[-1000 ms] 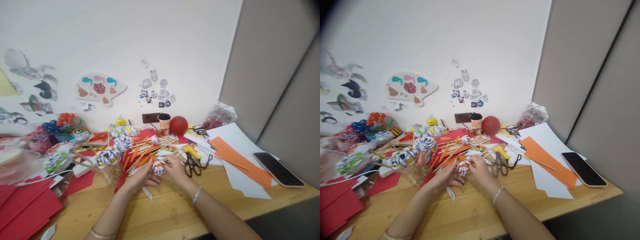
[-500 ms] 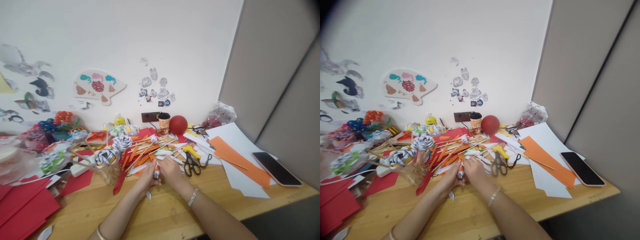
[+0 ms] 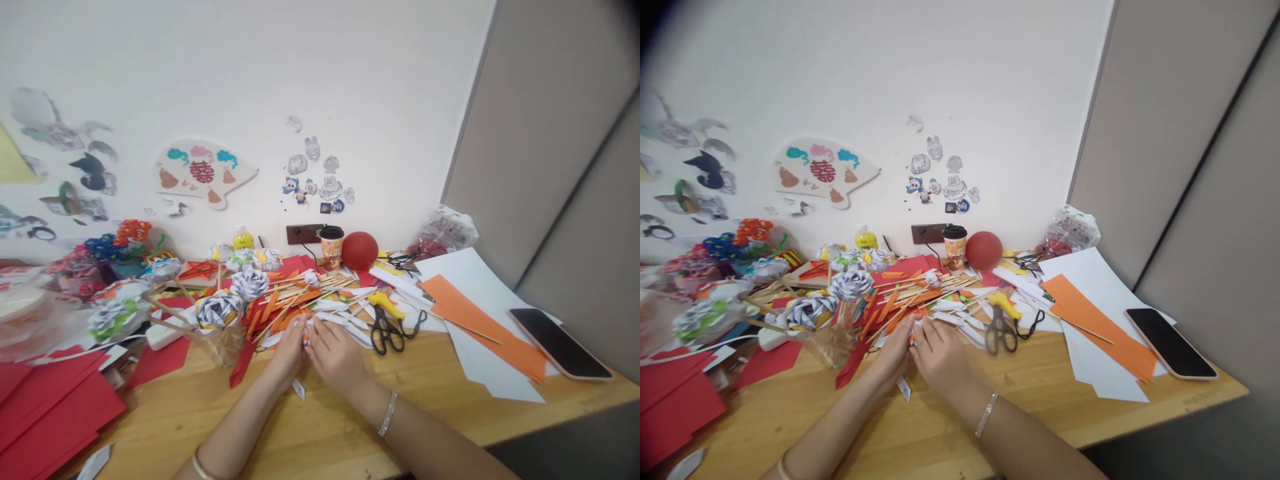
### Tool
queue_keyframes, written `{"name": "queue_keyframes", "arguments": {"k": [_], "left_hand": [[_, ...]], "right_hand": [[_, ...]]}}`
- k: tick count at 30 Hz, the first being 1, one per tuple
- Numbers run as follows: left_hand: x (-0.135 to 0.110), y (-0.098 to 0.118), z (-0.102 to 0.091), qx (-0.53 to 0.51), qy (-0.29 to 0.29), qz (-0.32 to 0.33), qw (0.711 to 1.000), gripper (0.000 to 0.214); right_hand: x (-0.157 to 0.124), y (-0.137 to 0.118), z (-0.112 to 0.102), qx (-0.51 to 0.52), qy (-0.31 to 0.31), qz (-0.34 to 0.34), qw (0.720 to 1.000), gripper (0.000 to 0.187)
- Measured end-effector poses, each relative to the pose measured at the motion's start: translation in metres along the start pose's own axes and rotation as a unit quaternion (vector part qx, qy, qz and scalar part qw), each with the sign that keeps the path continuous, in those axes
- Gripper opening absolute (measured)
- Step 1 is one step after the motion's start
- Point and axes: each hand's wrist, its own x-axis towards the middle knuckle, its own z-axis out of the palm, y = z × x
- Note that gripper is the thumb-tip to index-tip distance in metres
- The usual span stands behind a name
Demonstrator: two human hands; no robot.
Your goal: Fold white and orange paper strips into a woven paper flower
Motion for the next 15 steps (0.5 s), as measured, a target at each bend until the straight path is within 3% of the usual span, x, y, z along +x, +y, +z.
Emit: {"name": "queue_keyframes", "arguments": {"k": [6, 15], "left_hand": [[0.002, 0.003, 0.000, -0.033, 0.014, 0.028, 0.999, 0.029], [-0.002, 0.015, 0.003, -0.147, 0.002, -0.008, 0.989, 0.033]], "right_hand": [[0.006, -0.006, -0.010, -0.009, -0.004, -0.011, 1.000, 0.036], [0.001, -0.003, -0.010, 0.040, 0.032, -0.043, 0.998, 0.038]]}}
